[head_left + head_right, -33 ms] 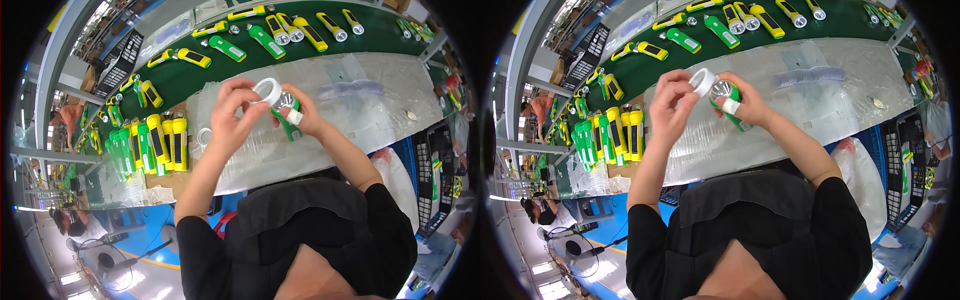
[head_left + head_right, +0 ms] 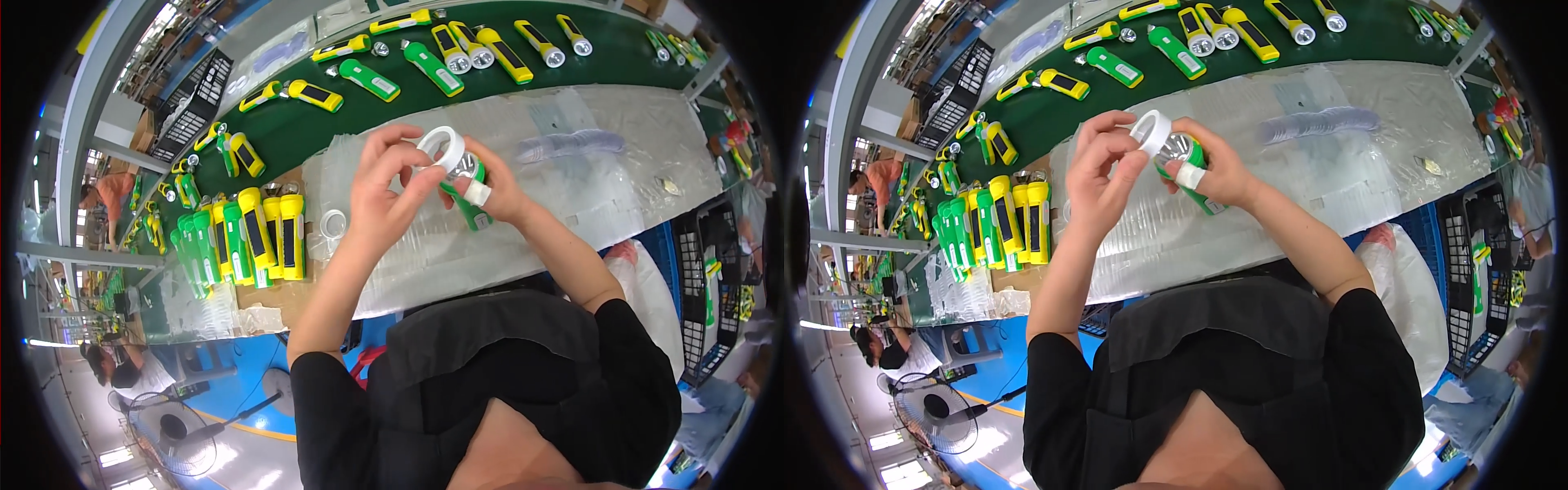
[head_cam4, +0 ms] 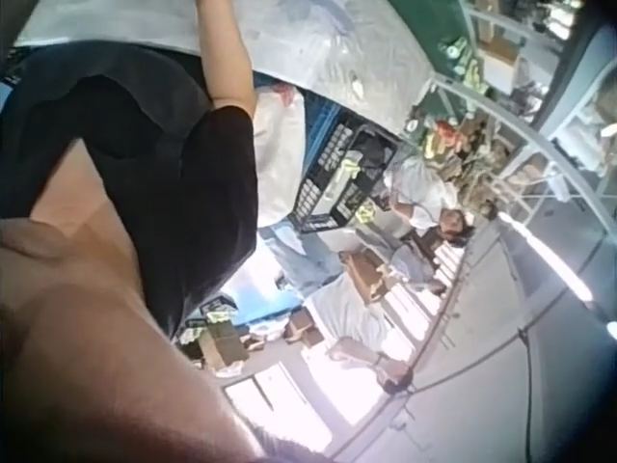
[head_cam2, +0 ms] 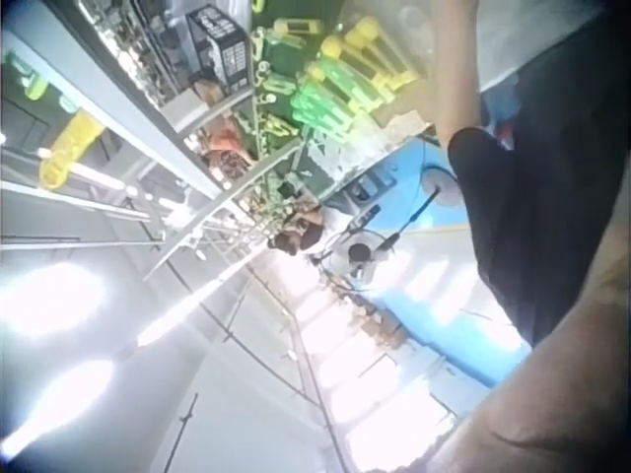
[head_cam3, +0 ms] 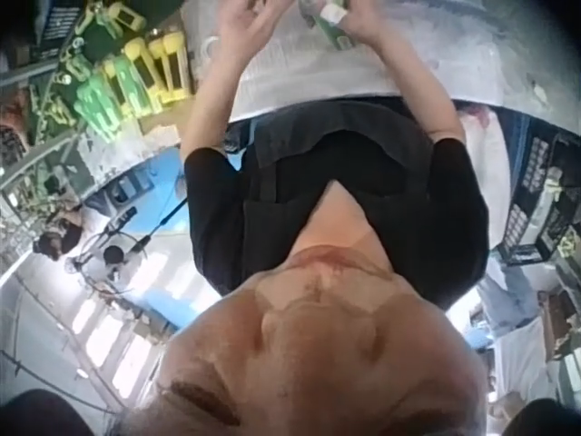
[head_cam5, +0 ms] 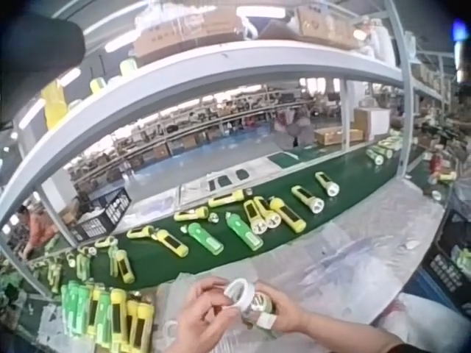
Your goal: The recorder is assembling flashlights by attaching the reflector and lens components to the flashlight bodies on a factory line.
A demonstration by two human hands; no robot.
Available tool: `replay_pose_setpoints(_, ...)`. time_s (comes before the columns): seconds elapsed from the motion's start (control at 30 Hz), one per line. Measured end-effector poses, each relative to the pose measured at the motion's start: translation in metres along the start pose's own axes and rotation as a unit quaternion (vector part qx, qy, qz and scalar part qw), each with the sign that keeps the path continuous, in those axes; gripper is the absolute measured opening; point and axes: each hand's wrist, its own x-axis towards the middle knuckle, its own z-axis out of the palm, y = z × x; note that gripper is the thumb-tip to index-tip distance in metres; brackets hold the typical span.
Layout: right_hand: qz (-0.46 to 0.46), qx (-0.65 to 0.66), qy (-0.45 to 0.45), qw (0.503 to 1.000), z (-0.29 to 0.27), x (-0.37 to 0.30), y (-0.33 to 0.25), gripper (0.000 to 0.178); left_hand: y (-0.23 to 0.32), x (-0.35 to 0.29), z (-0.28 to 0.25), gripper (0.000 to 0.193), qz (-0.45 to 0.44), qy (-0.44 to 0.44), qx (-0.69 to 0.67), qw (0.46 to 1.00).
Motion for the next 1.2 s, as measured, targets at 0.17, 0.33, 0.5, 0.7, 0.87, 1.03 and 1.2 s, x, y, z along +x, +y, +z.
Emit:
replay_pose_setpoints(0.17,0.019,-0.003,-0.027,0.999,0.001,-0.003,-0.003,0.048,0.009,0.001,0.004,0.026,0.088,-0.081,0.116,0.986)
replay_pose_setpoints(0.33,0.037,-0.015,-0.047,0.998,0.0,-0.003,-0.003,0.047,0.013,-0.001,-0.004,0.026,0.071,-0.11,0.125,0.983)
replay_pose_setpoints(0.5,0.029,0.0,-0.055,0.998,0.0,-0.003,-0.006,0.038,0.018,0.002,-0.008,0.027,0.076,-0.14,0.131,0.979)
replay_pose_setpoints(0.7,-0.107,-0.095,0.05,0.989,-0.006,-0.007,-0.015,0.052,0.026,0.005,0.0,0.038,0.095,-0.169,0.133,0.972)
replay_pose_setpoints(0.87,-0.166,-0.421,-0.054,0.89,-0.045,-0.016,-0.067,0.045,0.031,0.003,0.02,0.053,0.132,-0.134,0.144,0.971)
replay_pose_setpoints(1.03,-0.06,-0.506,-0.158,0.846,-0.036,-0.003,-0.131,0.038,0.018,0.002,0.051,0.047,0.15,-0.108,0.148,0.972)
replay_pose_setpoints(1.2,0.012,-0.58,-0.304,0.756,-0.032,0.017,-0.148,0.028,0.018,0.0,0.058,0.043,0.125,-0.104,0.125,0.979)
